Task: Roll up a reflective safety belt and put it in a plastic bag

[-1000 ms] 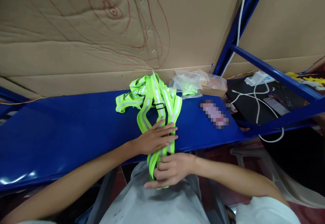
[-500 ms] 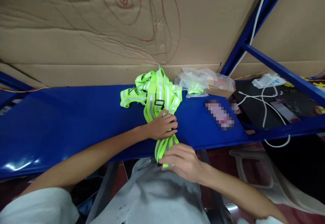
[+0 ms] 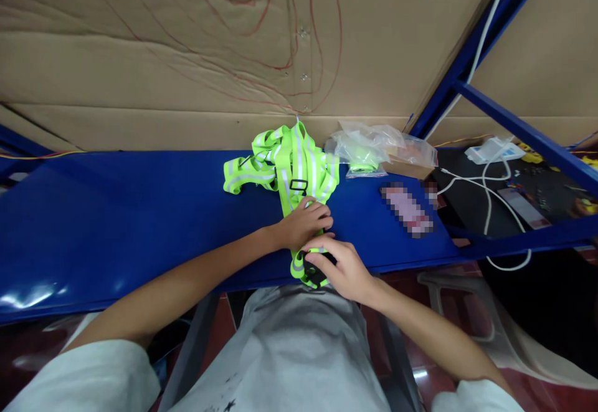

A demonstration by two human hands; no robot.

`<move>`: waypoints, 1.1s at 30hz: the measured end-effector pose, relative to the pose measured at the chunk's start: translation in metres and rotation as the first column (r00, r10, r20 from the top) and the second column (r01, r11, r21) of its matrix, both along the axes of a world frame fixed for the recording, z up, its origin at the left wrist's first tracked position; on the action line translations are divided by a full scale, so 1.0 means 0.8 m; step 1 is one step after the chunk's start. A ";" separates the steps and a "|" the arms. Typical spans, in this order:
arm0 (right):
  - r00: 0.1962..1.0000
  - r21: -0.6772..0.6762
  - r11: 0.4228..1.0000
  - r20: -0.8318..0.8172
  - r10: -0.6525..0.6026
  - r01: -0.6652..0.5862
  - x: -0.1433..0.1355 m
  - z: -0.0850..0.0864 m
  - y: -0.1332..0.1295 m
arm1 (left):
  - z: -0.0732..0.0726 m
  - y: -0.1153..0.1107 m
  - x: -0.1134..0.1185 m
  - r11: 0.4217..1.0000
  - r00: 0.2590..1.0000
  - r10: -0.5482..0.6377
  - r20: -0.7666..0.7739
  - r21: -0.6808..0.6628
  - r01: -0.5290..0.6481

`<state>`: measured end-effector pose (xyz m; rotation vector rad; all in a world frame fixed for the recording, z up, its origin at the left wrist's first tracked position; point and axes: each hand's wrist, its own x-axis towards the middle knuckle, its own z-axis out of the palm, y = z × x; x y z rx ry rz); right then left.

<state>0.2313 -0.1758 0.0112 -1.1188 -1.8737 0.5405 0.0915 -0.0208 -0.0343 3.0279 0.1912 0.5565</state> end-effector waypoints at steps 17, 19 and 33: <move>0.777 0.460 0.818 0.629 -0.027 -0.344 -0.019 -0.017 -0.046 | 0.006 0.003 -0.005 0.998 0.997 0.046 0.057 0.029 -0.048; 0.799 0.422 0.857 0.601 -0.022 -0.295 -0.006 -0.021 -0.049 | 0.006 0.005 -0.007 0.999 0.997 0.041 0.058 0.032 -0.043; 0.654 0.374 0.841 0.756 -0.032 -0.391 -0.007 -0.010 -0.067 | 0.003 0.008 -0.004 1.000 0.999 0.016 0.036 -0.001 -0.016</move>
